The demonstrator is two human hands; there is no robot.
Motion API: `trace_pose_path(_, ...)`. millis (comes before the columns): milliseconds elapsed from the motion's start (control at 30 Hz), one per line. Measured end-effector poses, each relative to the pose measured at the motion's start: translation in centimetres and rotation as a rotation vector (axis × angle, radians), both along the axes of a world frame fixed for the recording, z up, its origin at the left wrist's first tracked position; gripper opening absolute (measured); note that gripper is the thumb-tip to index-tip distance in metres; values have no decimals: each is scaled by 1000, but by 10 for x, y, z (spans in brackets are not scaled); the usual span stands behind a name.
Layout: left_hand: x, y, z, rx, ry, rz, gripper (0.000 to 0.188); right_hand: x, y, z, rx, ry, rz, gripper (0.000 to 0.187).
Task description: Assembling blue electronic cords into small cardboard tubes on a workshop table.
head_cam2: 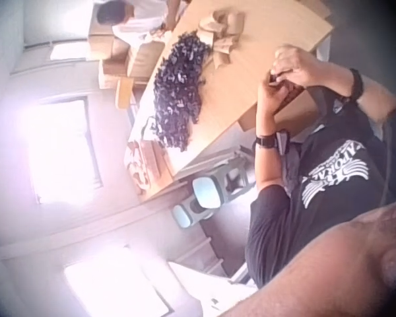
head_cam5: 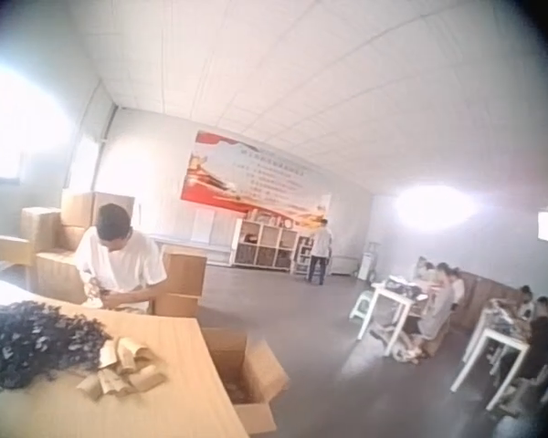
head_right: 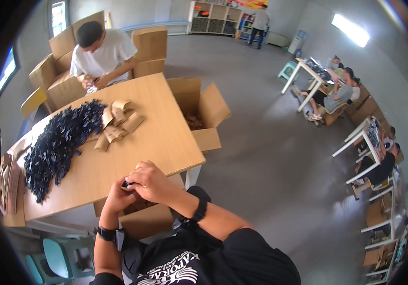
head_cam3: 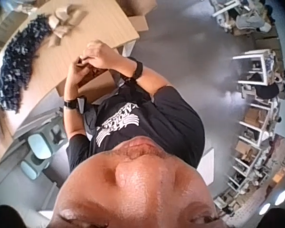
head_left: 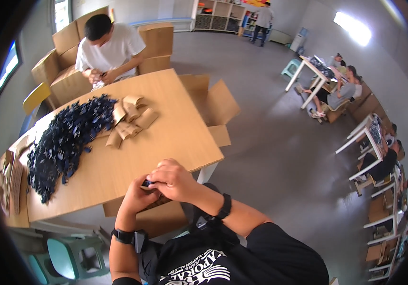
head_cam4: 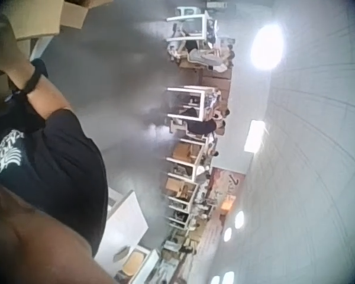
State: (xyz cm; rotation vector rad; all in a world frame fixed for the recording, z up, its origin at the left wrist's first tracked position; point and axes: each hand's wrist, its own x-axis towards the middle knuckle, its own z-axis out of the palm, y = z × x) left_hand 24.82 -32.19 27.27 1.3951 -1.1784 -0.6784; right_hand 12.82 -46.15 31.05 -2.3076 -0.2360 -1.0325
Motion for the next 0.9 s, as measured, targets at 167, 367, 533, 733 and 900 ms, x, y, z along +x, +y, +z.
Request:
trace_pose_path(167, 14, -1, -20, 90, 233, 51, 27, 15, -8, 5, 45, -21, 49, 15)
trace_pose_path(367, 25, -10, -12, -32, 221, -35, 37, 24, -4, 1, -8, -39, 73, 16)
trace_pose_path(533, 12, -24, 4, -99, 275, 117, 22, 26, -11, 0, -3, -72, -2, 13)
trace_pose_path(733, 23, -36, 1, -105, 183, 91, 26, 34, -8, 4, -19, -31, -11, 9)
trace_pose_path(900, 31, -38, -15, -124, 145, 58, 29, 38, -13, -1, -108, 45, -59, 12)
